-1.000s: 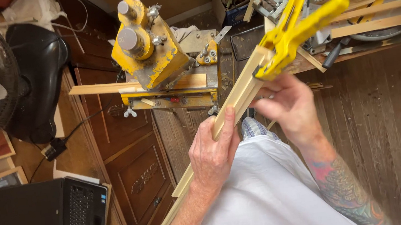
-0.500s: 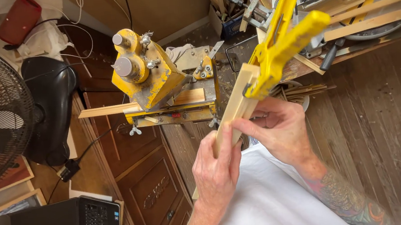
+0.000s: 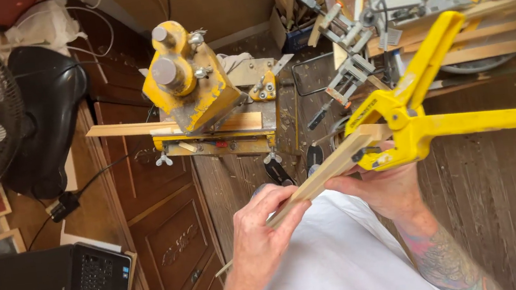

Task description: Aligning wooden strips, securing them with a clamp, and feeding them through a woodworking machine

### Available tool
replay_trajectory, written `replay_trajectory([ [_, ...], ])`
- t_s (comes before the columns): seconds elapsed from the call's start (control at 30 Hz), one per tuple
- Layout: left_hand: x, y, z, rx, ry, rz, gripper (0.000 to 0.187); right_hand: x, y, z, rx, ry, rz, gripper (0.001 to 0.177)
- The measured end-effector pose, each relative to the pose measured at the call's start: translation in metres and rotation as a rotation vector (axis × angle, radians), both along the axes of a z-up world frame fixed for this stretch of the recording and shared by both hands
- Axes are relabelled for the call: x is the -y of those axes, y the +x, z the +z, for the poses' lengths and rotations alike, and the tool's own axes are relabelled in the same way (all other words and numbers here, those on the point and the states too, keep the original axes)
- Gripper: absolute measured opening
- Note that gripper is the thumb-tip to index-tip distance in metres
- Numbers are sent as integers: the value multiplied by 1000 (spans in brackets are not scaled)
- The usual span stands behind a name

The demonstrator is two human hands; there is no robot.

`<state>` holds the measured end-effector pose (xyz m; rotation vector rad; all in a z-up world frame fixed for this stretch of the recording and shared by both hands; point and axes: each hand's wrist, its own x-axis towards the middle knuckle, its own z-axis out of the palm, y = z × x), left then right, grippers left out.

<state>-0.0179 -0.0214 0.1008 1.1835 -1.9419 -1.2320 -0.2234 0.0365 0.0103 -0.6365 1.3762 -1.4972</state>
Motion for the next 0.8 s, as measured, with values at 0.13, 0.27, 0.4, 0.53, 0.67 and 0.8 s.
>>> replay_trajectory([
  [0.13, 7, 1, 7, -38, 30, -51, 14, 25, 2, 55, -180, -53, 83, 18],
  [0.27, 15, 4, 11, -75, 70, -72, 15, 26, -21, 24, -379, -426, -245, 97],
  [0.4, 20, 8, 13, -125, 140, -70, 16, 56, -24, 49, -626, -655, -164, 55],
  [0.53, 25, 13, 9, -126, 231, -123, 18, 57, -44, 33, -1085, -867, -115, 69],
  [0.67, 25, 12, 11, -115, 217, -125, 17, 56, -44, 36, -1166, -752, -177, 54],
  [0.8, 18, 11, 13, -113, 103, -115, 14, 47, -40, 27, -1160, -687, -279, 62],
])
